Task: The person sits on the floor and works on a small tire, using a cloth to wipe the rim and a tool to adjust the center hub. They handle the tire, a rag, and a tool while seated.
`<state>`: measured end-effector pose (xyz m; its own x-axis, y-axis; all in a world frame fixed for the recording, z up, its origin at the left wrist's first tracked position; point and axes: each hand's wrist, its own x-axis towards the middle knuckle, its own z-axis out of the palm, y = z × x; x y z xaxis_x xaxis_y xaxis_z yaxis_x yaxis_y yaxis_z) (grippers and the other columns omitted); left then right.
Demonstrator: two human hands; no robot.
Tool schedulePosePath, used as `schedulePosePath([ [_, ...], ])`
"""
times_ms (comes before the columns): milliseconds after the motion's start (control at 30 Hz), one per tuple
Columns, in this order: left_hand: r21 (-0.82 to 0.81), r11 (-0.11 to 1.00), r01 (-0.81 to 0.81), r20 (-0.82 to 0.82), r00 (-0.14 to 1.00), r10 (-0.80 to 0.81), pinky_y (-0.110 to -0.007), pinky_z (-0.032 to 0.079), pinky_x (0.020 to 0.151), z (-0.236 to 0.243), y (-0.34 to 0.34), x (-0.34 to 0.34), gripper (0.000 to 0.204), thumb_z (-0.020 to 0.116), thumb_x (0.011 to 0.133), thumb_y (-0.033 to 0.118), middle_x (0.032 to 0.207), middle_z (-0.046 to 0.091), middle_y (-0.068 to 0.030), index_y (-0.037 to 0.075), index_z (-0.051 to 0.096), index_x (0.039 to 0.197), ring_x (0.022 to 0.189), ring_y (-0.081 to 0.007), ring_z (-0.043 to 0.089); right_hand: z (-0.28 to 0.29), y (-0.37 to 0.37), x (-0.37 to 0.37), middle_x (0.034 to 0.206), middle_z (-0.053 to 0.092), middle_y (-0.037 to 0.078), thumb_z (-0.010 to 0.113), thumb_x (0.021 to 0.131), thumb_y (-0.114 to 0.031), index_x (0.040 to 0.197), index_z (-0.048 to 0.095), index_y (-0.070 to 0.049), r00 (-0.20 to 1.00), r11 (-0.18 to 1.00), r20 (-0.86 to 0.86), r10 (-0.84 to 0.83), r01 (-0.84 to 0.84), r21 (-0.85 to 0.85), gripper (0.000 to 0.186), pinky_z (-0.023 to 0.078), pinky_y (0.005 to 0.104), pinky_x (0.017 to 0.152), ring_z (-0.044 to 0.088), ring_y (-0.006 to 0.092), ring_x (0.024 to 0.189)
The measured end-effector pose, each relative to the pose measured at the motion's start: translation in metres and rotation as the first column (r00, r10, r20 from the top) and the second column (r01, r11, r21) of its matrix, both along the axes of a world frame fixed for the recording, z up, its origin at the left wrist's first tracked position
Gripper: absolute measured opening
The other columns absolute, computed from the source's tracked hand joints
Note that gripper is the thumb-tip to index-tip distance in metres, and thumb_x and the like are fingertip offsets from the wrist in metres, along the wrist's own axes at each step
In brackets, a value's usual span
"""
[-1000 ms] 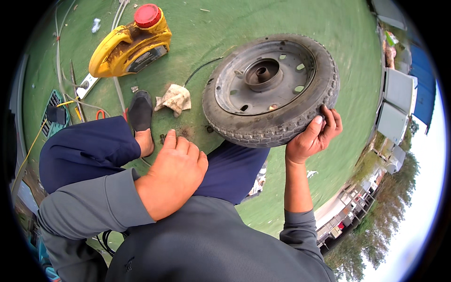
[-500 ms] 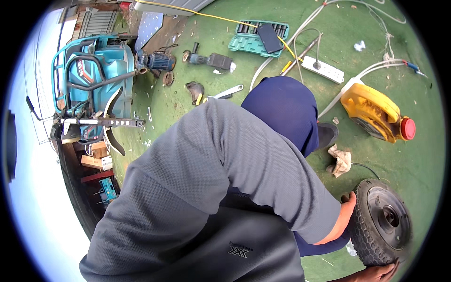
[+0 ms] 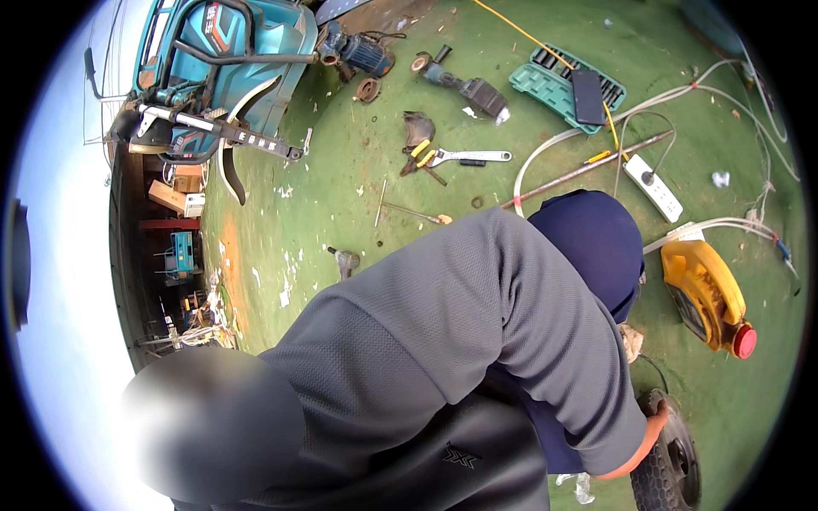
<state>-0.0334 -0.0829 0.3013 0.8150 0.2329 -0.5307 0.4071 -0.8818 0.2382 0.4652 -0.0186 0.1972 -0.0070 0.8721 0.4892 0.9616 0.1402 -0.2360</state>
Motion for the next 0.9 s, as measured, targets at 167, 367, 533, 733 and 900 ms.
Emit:
schedulePosePath([
  [167,0.033,0.998,-0.051,-0.186,0.981,0.057,-0.077,0.033,0.109,0.014,0.004,0.005,0.062,0.059,0.098,0.055,0.149,0.057,-0.006,0.02,0.056,0.15,0.137,-0.0405,0.051,0.0,0.013,-0.021,0.122,0.075,0.018,0.064,0.1,-0.019,0.118,0.076,0.006,0.999,1.0,-0.052,-0.002,0.003,0.024,0.033,0.049,0.0408,0.108,0.069,0.0306,0.113],
  [367,0.09,0.994,-0.055,-0.228,0.971,0.074,-0.077,0.037,0.106,-0.004,-0.004,0.018,0.062,0.059,0.098,0.056,0.149,0.057,-0.0075,0.021,0.056,0.149,0.134,-0.0409,0.052,0.006,0.019,-0.026,0.121,0.075,0.019,0.063,0.101,-0.022,0.116,0.076,0.005,0.999,1.0,-0.033,-0.029,0.029,0.0,0.035,0.05,0.0392,0.107,0.069,0.0312,0.113],
  [533,-0.018,0.997,0.071,-0.095,0.993,-0.072,-0.075,0.037,0.105,0.02,0.006,-0.017,0.06,0.055,0.1,0.043,0.132,0.067,-0.0222,0.002,0.058,0.143,0.122,-0.0441,0.061,0.001,0.003,-0.017,0.138,0.064,0.023,0.061,0.098,-0.036,0.12,0.074,0.002,0.948,0.972,-0.229,-0.221,0.195,-0.13,0.046,0.042,0.0458,0.114,0.058,0.0363,0.129],
  [733,0.038,0.998,0.043,-0.302,0.953,-0.029,-0.075,0.04,0.103,-0.002,-0.004,0.02,0.065,0.059,0.097,0.062,0.153,0.053,-0.0062,0.029,0.051,0.153,0.135,-0.0409,0.05,0.022,-0.004,-0.039,0.124,0.073,0.02,0.061,0.101,-0.027,0.117,0.076,0.005,0.994,0.992,-0.044,-0.105,0.101,-0.081,0.039,0.048,0.0405,0.109,0.067,0.0333,0.117],
  [900,0.035,0.999,-0.012,-0.351,0.936,0.024,-0.071,0.036,0.106,-0.01,0.011,0.05,0.069,0.062,0.093,0.066,0.149,0.055,-0.0065,0.03,0.051,0.151,0.137,-0.039,0.048,0.048,-0.013,-0.068,0.126,0.074,0.015,0.056,0.103,-0.036,0.121,0.076,-0.001,0.959,0.952,0.105,-0.263,0.275,-0.131,0.044,0.049,0.0409,0.107,0.067,0.0328,0.119],
])
